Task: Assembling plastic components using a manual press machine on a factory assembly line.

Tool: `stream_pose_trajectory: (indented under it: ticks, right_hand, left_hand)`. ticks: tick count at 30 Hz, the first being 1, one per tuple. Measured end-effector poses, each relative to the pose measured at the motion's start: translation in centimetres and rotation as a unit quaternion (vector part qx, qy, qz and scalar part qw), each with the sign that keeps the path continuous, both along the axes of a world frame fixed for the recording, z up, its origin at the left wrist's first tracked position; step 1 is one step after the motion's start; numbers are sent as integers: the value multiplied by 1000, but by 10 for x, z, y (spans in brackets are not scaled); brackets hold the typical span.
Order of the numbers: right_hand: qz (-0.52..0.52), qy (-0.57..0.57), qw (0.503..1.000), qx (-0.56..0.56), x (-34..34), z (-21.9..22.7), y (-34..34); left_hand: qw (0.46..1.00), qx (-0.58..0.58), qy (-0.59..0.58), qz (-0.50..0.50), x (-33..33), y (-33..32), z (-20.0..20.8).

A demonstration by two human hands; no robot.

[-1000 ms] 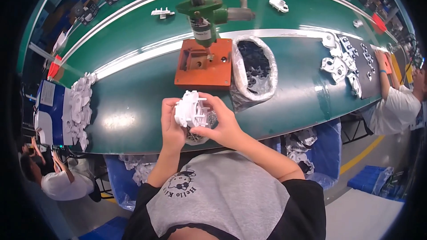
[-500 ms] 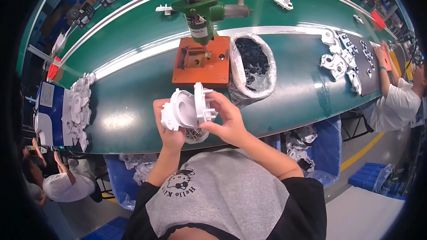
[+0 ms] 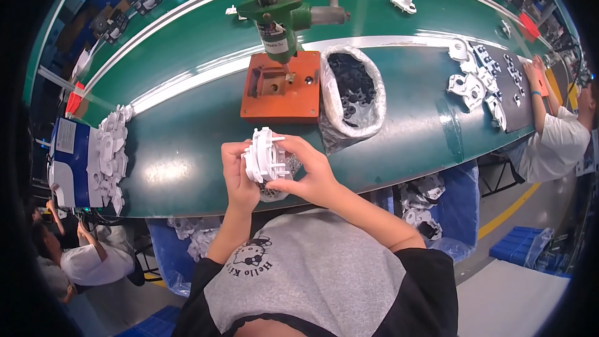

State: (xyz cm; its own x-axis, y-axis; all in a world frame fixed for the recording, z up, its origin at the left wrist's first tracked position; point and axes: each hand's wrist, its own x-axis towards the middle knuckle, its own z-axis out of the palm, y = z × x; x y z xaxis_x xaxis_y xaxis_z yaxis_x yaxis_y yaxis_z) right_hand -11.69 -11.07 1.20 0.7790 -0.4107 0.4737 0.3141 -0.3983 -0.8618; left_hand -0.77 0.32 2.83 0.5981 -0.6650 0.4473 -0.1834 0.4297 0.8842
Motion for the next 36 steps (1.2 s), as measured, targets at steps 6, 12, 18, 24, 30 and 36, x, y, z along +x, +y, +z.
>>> stream_pose_trajectory:
  ticks: [6, 12, 18, 24, 30, 36]
  right_hand:
    - [63, 17, 998, -9, -2, 3, -15]
    - [75, -30, 994, 74, 0, -6, -12]
    - [-9, 58, 984, 166, 9, 8, -8]
    - [-8, 109, 992, -64, 7, 21, -13]
    - [-214, 156, 963, -40, -8, 19, -77]
    - [-245, 335, 893, -172, -19, -37, -140]
  left_hand:
    - [1000, -5, 2, -30, 1, 4, 0]
    - [998, -20, -22, -63, 0, -1, -5]
    - [981, -24, 174, -80, -12, -9, 1]
    - [978, -5, 207, 14, -2, -8, -3]
    - [991, 80, -104, 41, 38, -20, 9]
    - [783, 160, -585, 139, 93, -69, 6]
